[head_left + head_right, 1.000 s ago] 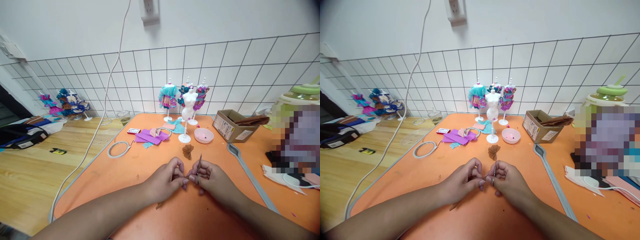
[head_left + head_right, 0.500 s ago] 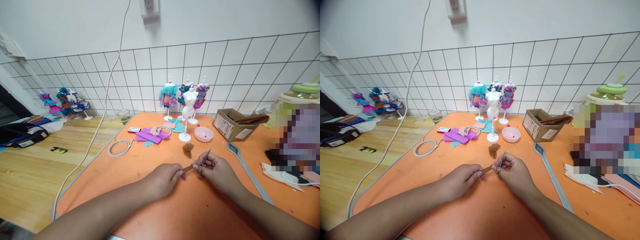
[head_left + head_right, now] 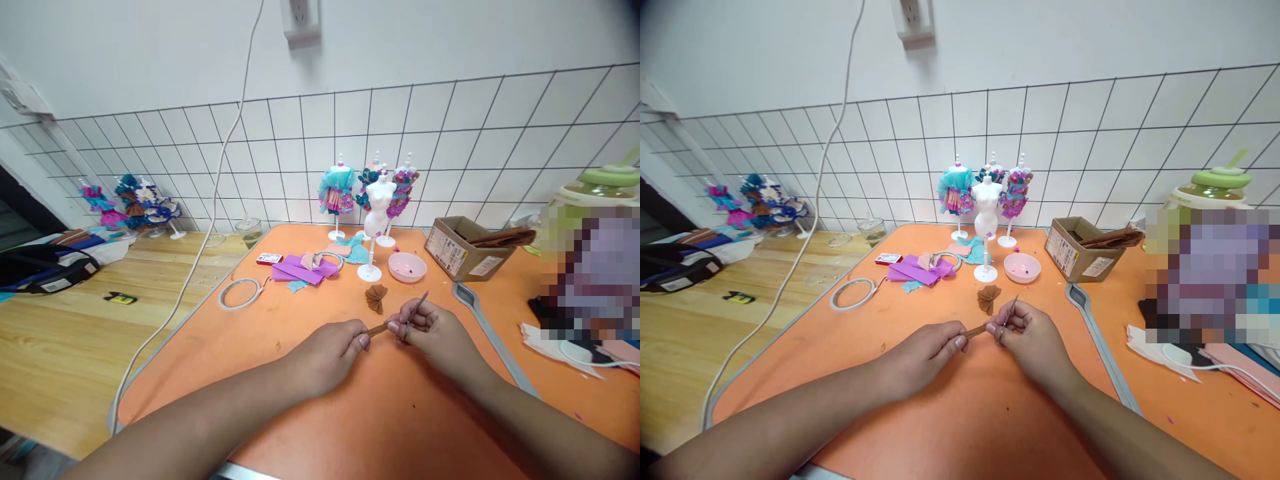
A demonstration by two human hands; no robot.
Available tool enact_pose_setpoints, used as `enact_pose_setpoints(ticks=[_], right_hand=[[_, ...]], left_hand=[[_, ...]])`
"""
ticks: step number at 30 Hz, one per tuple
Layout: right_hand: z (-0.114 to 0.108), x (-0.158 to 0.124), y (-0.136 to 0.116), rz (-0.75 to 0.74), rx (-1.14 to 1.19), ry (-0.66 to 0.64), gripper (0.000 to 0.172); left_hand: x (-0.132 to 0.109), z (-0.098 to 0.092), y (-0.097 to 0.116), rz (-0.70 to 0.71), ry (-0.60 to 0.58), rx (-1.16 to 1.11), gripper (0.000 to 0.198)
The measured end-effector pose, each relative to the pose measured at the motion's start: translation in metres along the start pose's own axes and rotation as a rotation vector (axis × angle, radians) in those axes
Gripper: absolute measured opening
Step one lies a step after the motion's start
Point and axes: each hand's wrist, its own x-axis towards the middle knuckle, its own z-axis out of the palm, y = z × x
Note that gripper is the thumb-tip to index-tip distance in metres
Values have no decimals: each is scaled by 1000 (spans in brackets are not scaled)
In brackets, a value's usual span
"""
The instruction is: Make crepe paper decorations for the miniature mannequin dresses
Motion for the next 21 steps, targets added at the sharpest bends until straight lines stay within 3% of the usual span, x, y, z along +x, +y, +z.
enact_pose_setpoints(ticks=[5,8,11,13,17,21], right_hand=[[-6,3,4,64,-4,-14,41],[-11,-2,2,85,-144,-179,40],[-7,-14,-4,33,-292,-391,37],[-3,-22,-8,30,-414,-454,33],[5,-31,-11,79,-638,-474,30],[7,-32,-12,99,-657,-508,25]], left_hand=[[7,-5,-13,-38,66,-155,25],[12,-8,-23,-43,124,-353,28],[11,-6,-24,-79,33,-595,31],[7,-2,-19,-95,-38,-667,34],[0,3,-6,-28,-48,-535,39],[-3,3,-1,-27,-57,-426,39]])
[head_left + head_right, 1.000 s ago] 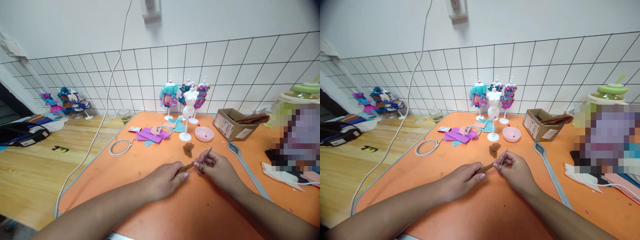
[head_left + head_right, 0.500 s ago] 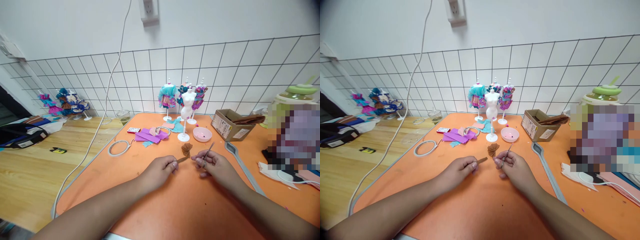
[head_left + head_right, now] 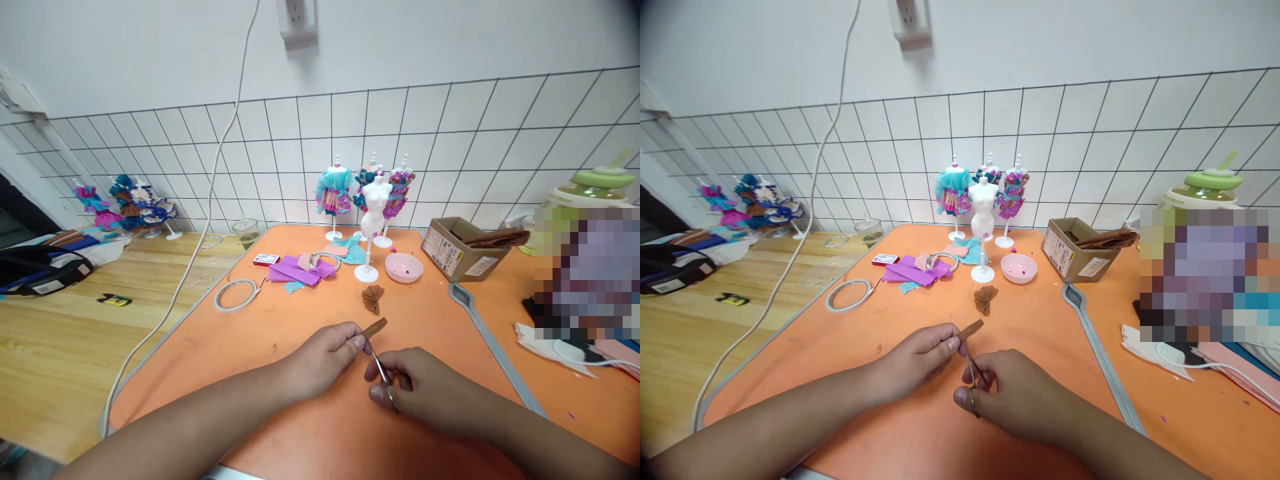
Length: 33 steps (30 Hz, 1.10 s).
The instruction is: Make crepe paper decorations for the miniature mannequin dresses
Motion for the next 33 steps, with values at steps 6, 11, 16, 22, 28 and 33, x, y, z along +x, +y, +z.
enact_pose_setpoints(ticks=[6,11,16,22,28,33], right_hand=[[-1,0,-1,16,2,-20,22],[2,1,0,-4,53,-38,21],[4,5,4,-17,112,-45,21],[7,9,8,-25,123,-13,19],[7,8,5,-24,95,-11,18],[6,7,7,-29,132,-33,18]], left_hand=[[0,0,0,-7,22,49,35],[2,1,-1,-12,14,79,32],[2,0,-1,-30,-11,30,31],[1,2,-1,-48,-9,-39,30],[4,2,-5,-29,-6,-14,32],[5,1,-5,-11,1,11,30]])
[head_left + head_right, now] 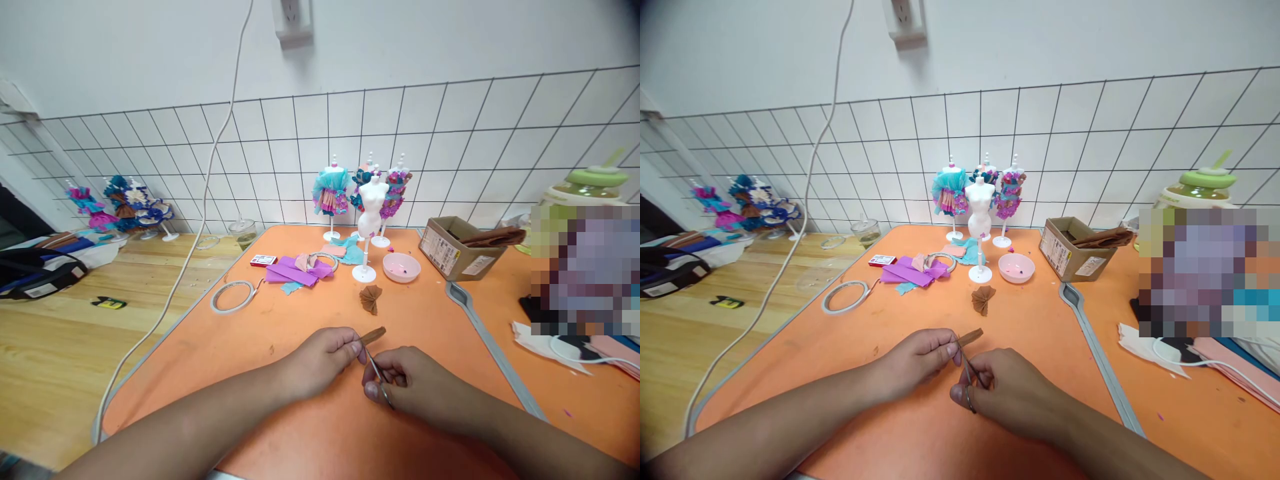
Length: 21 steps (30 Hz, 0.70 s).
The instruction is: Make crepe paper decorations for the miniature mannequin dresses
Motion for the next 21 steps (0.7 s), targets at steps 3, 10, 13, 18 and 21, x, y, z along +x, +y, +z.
enact_pose_setpoints(ticks=[3,10,13,18,21], right_hand=[[0,0,1,3,-9,16,18],[1,1,1,-6,4,47,20],[-5,2,4,16,47,94,23],[-22,2,12,3,-357,315,17],[-24,2,18,32,-494,337,12]], left_hand=[[0,0,0,6,-23,-32,30],[2,2,-7,30,-21,-116,33],[6,-5,-10,-41,92,-216,32],[9,-23,-9,-50,223,-422,29],[7,-27,-6,-38,226,-400,30]])
